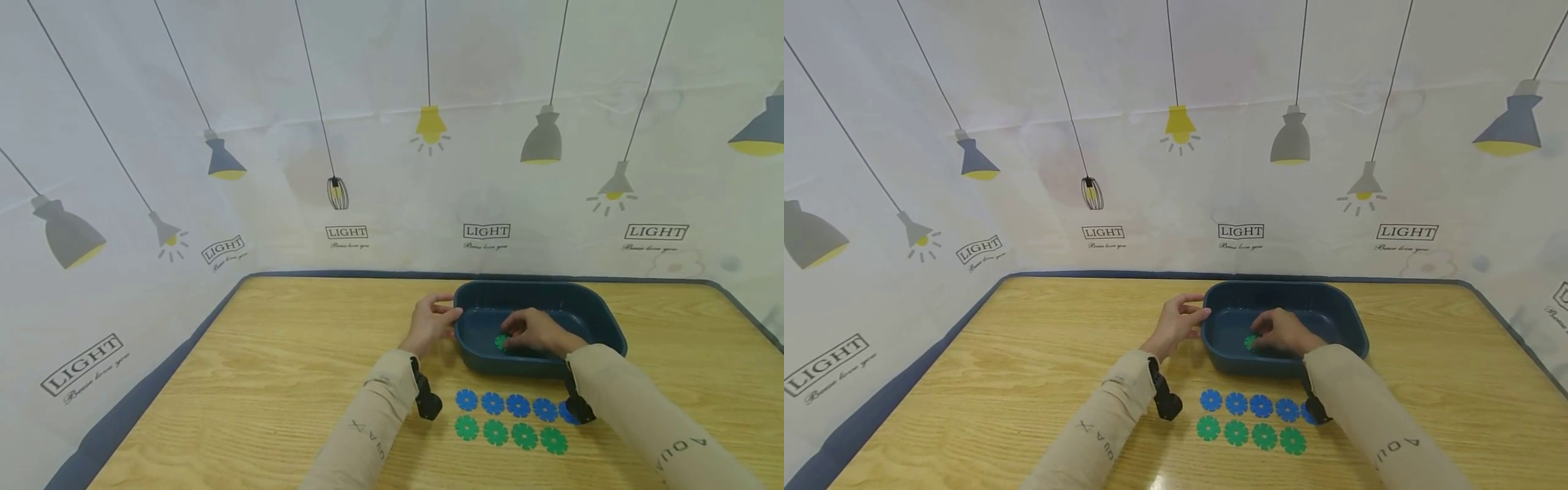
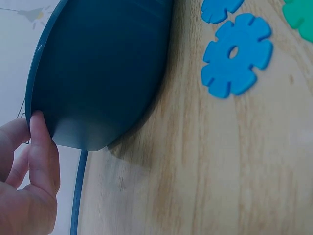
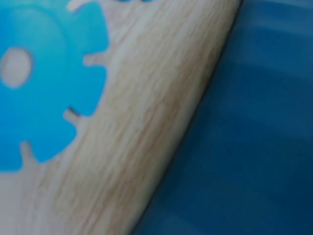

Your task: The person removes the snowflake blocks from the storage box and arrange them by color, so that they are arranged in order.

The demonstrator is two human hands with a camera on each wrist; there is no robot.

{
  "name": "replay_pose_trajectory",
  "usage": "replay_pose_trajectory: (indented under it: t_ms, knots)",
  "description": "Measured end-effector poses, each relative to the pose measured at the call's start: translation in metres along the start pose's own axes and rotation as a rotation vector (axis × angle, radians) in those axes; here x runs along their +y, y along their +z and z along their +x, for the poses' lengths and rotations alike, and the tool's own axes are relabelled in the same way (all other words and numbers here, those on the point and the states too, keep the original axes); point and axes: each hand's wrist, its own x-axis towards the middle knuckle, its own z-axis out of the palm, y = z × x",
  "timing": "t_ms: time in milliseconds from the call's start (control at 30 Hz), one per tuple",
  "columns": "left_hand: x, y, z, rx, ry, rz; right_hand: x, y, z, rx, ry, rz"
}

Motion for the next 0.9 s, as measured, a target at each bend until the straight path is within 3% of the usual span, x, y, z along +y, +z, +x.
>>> replay_pose_trajectory:
  t_ms: [233, 900]
  knots:
    - [0.0013, -0.0001, -0.0006, 0.003, -0.012, -0.003, -0.0008, -0.0012, -0.0005, -0.078, -0.005, 0.007]
    - [-0.0044, 0.0001, 0.0038, 0.005, 0.008, -0.006, -0.0012, -0.0022, -0.0021, -0.076, -0.039, 0.033]
